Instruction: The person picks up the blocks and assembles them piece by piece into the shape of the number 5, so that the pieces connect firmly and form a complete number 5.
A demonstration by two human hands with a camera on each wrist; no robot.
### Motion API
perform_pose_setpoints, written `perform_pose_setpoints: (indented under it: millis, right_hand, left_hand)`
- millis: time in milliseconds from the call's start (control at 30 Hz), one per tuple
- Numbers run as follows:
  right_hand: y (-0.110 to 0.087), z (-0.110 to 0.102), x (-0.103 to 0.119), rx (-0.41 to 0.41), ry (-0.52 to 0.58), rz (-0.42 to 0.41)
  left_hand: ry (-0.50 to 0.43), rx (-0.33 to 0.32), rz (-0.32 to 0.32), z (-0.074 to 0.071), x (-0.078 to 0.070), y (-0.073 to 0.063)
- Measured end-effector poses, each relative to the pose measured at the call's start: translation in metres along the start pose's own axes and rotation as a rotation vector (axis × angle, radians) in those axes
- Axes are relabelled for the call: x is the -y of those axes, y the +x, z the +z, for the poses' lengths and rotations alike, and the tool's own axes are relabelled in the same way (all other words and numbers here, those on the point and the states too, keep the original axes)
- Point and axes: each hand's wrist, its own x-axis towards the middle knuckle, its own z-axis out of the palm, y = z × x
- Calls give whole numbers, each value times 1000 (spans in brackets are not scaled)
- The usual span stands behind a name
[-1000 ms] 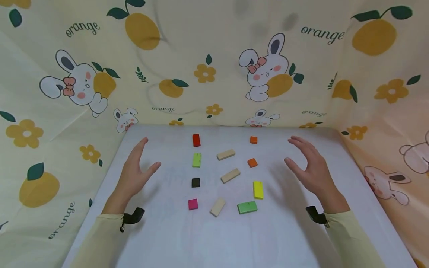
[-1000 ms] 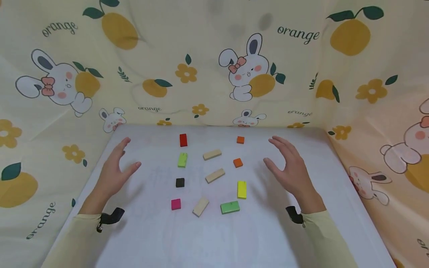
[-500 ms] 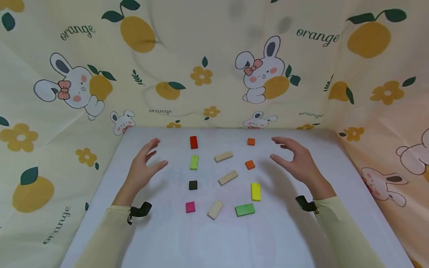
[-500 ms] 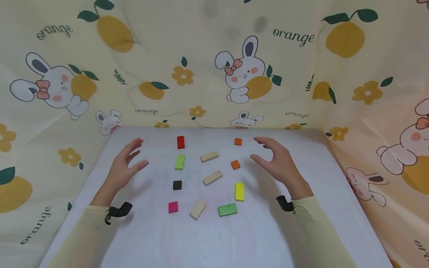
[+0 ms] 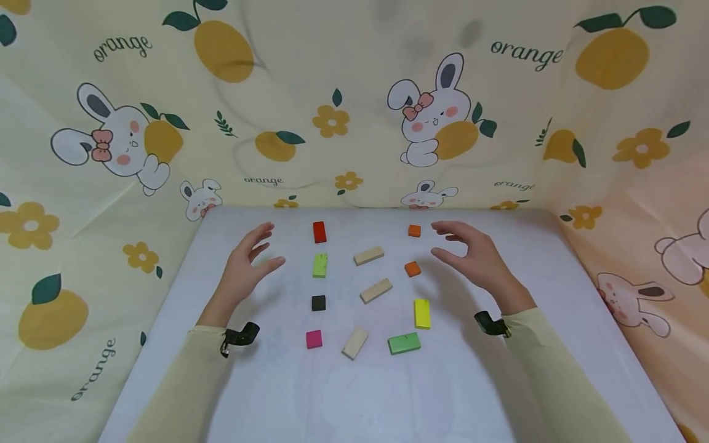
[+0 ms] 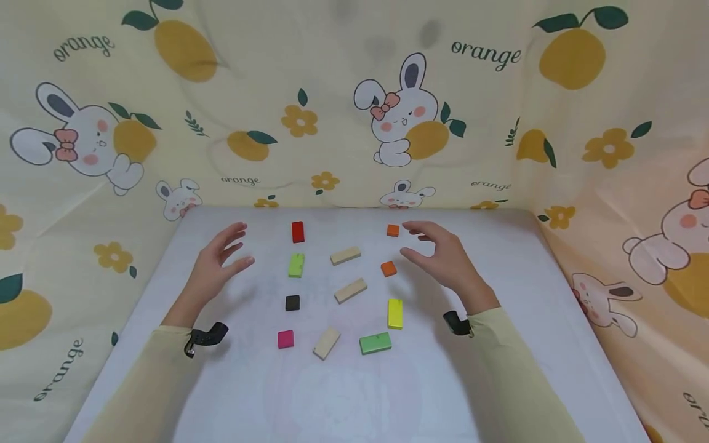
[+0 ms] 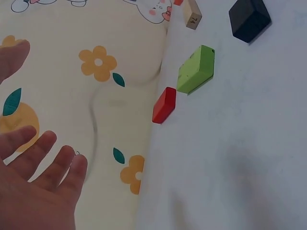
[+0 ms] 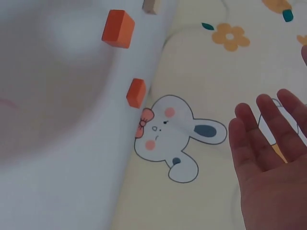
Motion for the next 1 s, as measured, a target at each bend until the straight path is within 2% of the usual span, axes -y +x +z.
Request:
perform_pose_setpoints:
  millis: [167, 467, 733, 1000]
  right_hand:
    - [5, 4, -2, 11, 31, -2]
    - [8, 9, -7, 43, 39, 50]
    - [8, 18, -11, 58, 90, 64]
    - [11, 18, -12, 53, 75, 68]
  left_hand:
    - [-13, 7, 1, 3, 0, 6]
    - [-28, 24, -17, 10, 1, 12]
    - [-43, 35, -59, 16, 4, 11]
    - [-47, 35, -34, 20, 7, 19]
